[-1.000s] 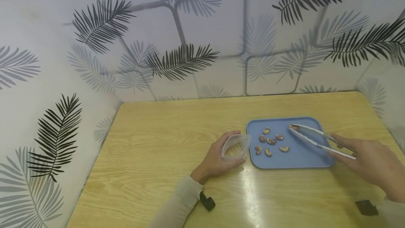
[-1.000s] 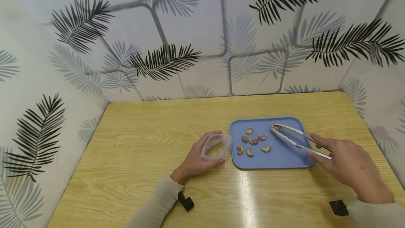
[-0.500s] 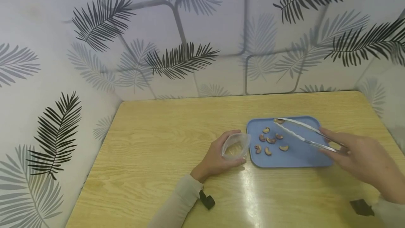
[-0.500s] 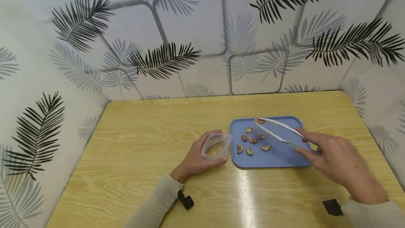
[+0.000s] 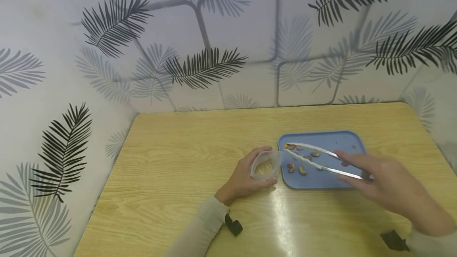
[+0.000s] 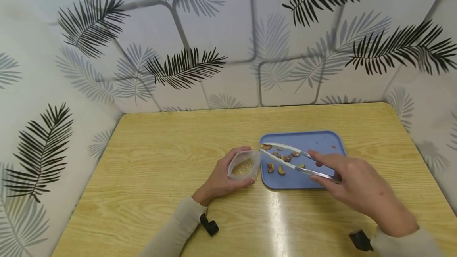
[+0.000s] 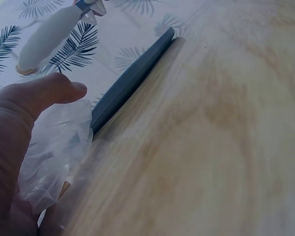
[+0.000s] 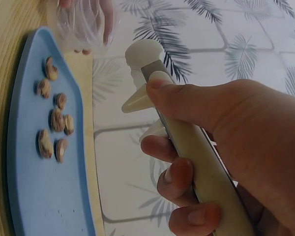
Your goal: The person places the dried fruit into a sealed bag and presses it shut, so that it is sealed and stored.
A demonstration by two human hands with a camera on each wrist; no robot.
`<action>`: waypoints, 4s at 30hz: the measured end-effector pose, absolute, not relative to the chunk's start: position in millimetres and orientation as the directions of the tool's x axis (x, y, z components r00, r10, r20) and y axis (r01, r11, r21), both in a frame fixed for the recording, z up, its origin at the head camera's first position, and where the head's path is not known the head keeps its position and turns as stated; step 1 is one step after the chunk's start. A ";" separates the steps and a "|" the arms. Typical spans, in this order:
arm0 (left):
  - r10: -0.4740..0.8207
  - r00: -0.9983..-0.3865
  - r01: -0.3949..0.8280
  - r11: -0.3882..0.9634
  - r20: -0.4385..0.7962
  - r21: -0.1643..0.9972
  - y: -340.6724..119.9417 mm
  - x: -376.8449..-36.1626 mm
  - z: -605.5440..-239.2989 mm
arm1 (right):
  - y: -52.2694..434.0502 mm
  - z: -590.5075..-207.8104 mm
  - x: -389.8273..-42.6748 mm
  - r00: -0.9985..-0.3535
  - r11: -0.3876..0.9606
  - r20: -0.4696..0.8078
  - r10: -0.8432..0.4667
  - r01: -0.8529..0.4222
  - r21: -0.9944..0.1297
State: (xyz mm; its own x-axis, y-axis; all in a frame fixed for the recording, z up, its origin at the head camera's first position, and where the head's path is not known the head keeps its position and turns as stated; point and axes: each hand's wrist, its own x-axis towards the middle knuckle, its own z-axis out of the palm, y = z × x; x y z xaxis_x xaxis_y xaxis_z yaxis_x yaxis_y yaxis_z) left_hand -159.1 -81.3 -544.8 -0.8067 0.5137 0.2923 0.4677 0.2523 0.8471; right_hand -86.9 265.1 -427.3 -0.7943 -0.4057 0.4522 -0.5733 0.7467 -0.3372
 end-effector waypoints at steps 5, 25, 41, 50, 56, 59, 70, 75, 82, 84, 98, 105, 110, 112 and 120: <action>0.513 -0.799 0.484 0.236 0.315 0.843 -81.5 -159.1 -545.1 | 251.9 -423.0 -86.4 -0.785 0.731 0.441 -0.435 -0.594 -0.336; 0.522 -0.810 0.441 0.245 0.267 0.863 -81.5 -157.9 -542.6 | 231.4 -421.9 -91.4 -0.798 0.733 0.329 -0.505 -0.598 -0.326; 0.515 -0.821 0.416 0.244 0.246 0.876 -81.7 -157.0 -541.7 | 237.8 -427.3 -87.5 -0.823 0.767 0.328 -0.464 -0.559 -0.317; 0.517 -0.821 0.414 0.246 0.243 0.876 -82.1 -157.6 -543.2 | 244.2 -434.4 -84.0 -0.829 0.782 0.370 -0.420 -0.537 -0.315; 0.519 -0.822 0.410 0.252 0.236 0.876 -81.7 -158.0 -542.2 | 251.6 -438.1 -82.9 -0.823 0.793 0.407 -0.395 -0.530 -0.301; 0.515 -0.825 0.406 0.254 0.232 0.878 -81.5 -157.4 -541.5 | 255.1 -438.5 -84.4 -0.820 0.799 0.423 -0.386 -0.526 -0.292; 0.508 -0.826 0.416 0.260 0.243 0.872 -81.5 -157.6 -542.0 | 260.8 -438.9 -89.9 -0.853 0.838 0.378 -0.361 -0.474 -0.270; 0.510 -0.824 0.423 0.265 0.247 0.866 -81.7 -157.9 -543.3 | 263.2 -438.5 -93.5 -0.875 0.863 0.339 -0.345 -0.438 -0.252; 0.516 -0.818 0.434 0.262 0.255 0.862 -82.0 -158.7 -543.8 | 268.0 -441.7 -98.3 -0.914 0.888 0.248 -0.320 -0.381 -0.257; 0.516 -0.818 0.435 0.265 0.254 0.861 -82.0 -158.7 -543.4 | 268.9 -443.3 -99.5 -0.921 0.890 0.229 -0.316 -0.371 -0.265; 0.518 -0.819 0.435 0.277 0.248 0.857 -82.5 -158.0 -543.7 | 271.4 -448.4 -110.8 -0.917 0.886 0.210 -0.340 -0.387 -0.254; 0.515 -0.819 0.434 0.268 0.253 0.860 -82.9 -158.6 -545.8 | 271.6 -445.3 -114.0 -0.931 0.895 0.137 -0.338 -0.363 -0.260; 0.521 -0.814 0.441 0.267 0.257 0.857 -82.9 -158.4 -545.6 | 269.6 -442.3 -117.2 -0.944 0.905 0.069 -0.323 -0.329 -0.271; 0.523 -0.812 0.444 0.266 0.259 0.855 -82.8 -158.5 -545.7 | 268.5 -441.3 -118.8 -0.947 0.908 0.048 -0.318 -0.319 -0.272; 0.526 -0.813 0.437 0.267 0.250 0.859 -83.3 -159.4 -545.4 | 265.2 -436.4 -123.3 -0.945 0.910 -0.027 -0.327 -0.308 -0.277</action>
State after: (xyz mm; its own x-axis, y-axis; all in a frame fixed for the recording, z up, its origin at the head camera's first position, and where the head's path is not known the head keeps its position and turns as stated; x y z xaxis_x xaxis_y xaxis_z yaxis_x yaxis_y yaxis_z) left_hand -159.4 -83.3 -545.4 -0.8130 0.5261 0.2497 0.4367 0.2670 0.8591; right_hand -123.3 265.2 -436.4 -0.9446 -0.3272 -0.0266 -0.3076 0.9103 -0.2771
